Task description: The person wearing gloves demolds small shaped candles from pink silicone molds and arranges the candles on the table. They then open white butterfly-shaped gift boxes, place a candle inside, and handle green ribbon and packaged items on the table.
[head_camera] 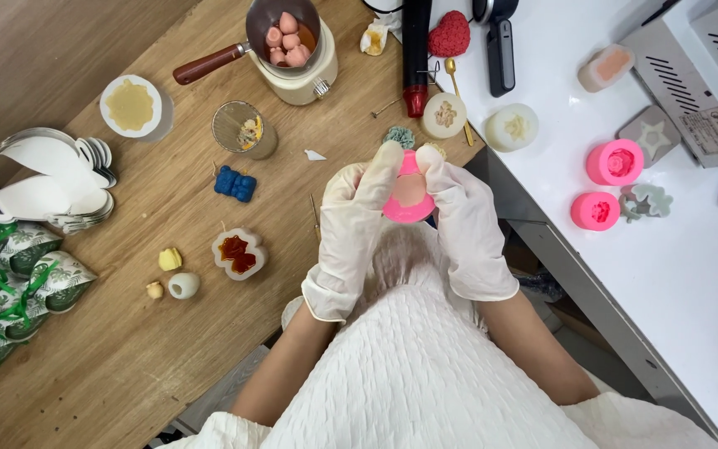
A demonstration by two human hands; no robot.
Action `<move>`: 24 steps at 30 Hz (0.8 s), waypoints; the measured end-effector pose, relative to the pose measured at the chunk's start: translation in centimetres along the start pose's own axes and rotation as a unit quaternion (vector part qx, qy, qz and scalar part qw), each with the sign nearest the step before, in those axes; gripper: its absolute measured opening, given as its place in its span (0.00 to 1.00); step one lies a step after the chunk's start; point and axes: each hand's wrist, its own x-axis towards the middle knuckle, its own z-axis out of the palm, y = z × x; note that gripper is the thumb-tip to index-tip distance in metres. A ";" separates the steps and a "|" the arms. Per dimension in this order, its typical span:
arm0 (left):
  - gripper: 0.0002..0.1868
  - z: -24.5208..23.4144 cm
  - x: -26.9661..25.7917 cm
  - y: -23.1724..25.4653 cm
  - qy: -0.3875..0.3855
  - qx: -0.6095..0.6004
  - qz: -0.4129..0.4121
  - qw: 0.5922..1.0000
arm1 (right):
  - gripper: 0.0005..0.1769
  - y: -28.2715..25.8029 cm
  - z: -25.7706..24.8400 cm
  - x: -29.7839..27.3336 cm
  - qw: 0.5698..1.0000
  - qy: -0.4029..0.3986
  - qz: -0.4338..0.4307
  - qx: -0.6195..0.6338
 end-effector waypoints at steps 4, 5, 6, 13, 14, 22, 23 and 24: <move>0.17 -0.3 -0.8 -0.7 0.011 0.002 0.028 1.000 | 0.25 2.4 -0.1 0.7 1.000 0.010 0.001 0.018; 0.17 -0.3 -1.0 -0.8 0.005 -0.001 0.043 0.999 | 0.25 3.2 -0.3 1.0 1.000 0.020 -0.017 0.002; 0.16 -0.2 -1.2 -0.9 -0.001 -0.003 0.057 0.998 | 0.25 4.1 -0.4 1.2 0.999 0.030 -0.035 -0.015; 0.23 -0.8 -1.0 -2.1 0.017 0.003 0.123 0.992 | 0.25 -0.2 0.5 -0.6 0.999 0.024 -0.030 -0.017; 0.21 -0.6 -1.0 -2.0 0.021 0.001 0.103 0.994 | 0.25 -1.7 0.9 -1.3 0.999 0.007 -0.002 0.031; 0.23 -1.3 0.2 -4.9 0.057 -0.119 -0.010 0.991 | 0.26 1.1 1.2 -0.6 0.977 -0.055 0.075 0.191; 0.23 -2.0 0.9 -5.9 0.021 -0.073 0.004 0.997 | 0.24 1.5 0.9 -0.4 0.976 -0.044 0.054 0.206; 0.24 -2.8 1.5 -6.8 -0.014 -0.026 0.019 0.999 | 0.22 1.9 0.7 -0.1 0.974 -0.035 0.033 0.221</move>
